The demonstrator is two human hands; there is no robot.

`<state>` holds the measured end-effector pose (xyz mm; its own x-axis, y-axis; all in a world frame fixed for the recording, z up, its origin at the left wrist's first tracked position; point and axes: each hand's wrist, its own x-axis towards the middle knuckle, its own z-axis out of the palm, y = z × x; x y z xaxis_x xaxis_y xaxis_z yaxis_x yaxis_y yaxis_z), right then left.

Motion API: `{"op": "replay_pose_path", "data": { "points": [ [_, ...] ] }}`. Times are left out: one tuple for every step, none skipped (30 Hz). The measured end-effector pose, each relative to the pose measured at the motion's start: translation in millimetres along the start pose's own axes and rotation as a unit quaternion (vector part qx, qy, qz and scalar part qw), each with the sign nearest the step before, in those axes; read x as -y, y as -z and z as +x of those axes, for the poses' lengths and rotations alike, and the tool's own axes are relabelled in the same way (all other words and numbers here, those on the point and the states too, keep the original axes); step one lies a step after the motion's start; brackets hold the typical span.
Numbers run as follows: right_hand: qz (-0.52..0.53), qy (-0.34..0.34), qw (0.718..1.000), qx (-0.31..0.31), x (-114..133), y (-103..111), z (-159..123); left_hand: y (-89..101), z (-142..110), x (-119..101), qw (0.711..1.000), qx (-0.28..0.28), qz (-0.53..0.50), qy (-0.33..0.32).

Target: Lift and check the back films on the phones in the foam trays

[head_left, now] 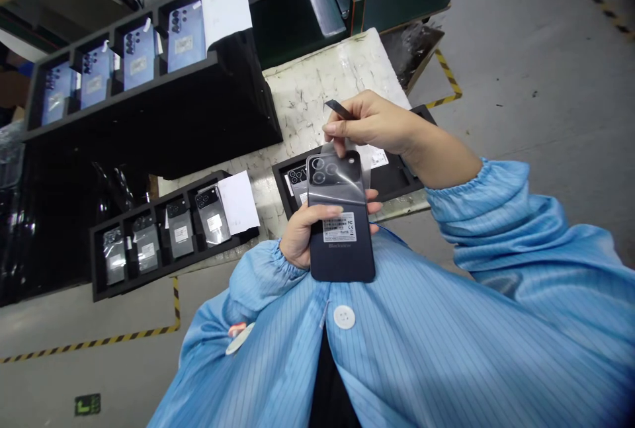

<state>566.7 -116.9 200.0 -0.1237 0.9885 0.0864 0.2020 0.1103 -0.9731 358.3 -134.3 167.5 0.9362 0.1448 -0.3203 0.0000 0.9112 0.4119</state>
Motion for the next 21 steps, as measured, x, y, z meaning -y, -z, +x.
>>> {"op": "replay_pose_path", "data": {
  "points": [
    [-0.001,0.003,1.000,0.002,5,-2,-3,0.7,2,1,0.999,0.005,-0.010,-0.032],
    [-0.001,0.004,1.000,0.012,12,-5,-8,1.6,5,1,0.997,0.009,-0.024,-0.069],
    [0.003,0.003,1.000,0.031,20,-8,-14,2.9,9,1,0.994,0.008,-0.040,-0.103],
    [0.007,0.001,0.998,0.068,27,-12,-22,4.8,14,0,0.990,-0.001,-0.057,-0.129],
    [0.013,-0.002,0.993,0.119,34,-14,-30,7.3,19,-1,0.986,-0.022,-0.070,-0.147],
    [0.021,-0.004,0.985,0.173,37,-15,-39,10.7,25,-3,0.983,-0.049,-0.077,-0.159],
    [0.028,-0.009,0.976,0.214,37,-14,-49,14.8,32,-4,0.980,-0.079,-0.079,-0.164],
    [0.027,-0.015,0.974,0.226,32,-9,-58,19.7,40,-5,0.978,-0.108,-0.075,-0.162],
    [0.012,-0.027,0.981,0.194,22,0,-68,25.2,50,-5,0.977,-0.141,-0.065,-0.149],
    [-0.023,-0.050,0.991,0.125,8,13,-78,30.8,60,-4,0.975,-0.173,-0.053,-0.130],
    [-0.086,-0.081,0.993,0.019,-10,28,-89,36.2,73,-2,0.972,-0.203,-0.041,-0.108],
    [-0.175,-0.126,0.972,-0.096,-31,43,-99,41.1,86,2,0.969,-0.229,-0.030,-0.088],
    [-0.281,-0.198,0.922,-0.177,-52,59,-109,45.0,101,6,0.964,-0.254,-0.021,-0.077],
    [-0.371,-0.291,0.857,-0.210,-74,72,-119,47.9,117,11,0.958,-0.276,-0.014,-0.077],
    [-0.430,-0.371,0.798,-0.202,-93,82,-128,49.7,133,17,0.953,-0.291,-0.008,-0.087],
    [-0.465,-0.424,0.753,-0.193,-109,88,-136,50.6,150,22,0.947,-0.303,-0.002,-0.102],
    [-0.481,-0.461,0.722,-0.186,-122,91,-143,50.8,167,28,0.942,-0.315,0.004,-0.117],
    [-0.487,-0.481,0.706,-0.182,-132,90,-148,50.6,182,33,0.937,-0.326,0.011,-0.130],
    [-0.487,-0.489,0.700,-0.186,-140,88,-152,50.3,197,38,0.933,-0.333,0.017,-0.138],
    [-0.484,-0.492,0.698,-0.194,-145,84,-153,50.1,211,43,0.930,-0.337,0.024,-0.143],
    [-0.481,-0.491,0.698,-0.203,-149,81,-154,50.2,222,47,0.930,-0.338,0.031,-0.145]
  ]
}}
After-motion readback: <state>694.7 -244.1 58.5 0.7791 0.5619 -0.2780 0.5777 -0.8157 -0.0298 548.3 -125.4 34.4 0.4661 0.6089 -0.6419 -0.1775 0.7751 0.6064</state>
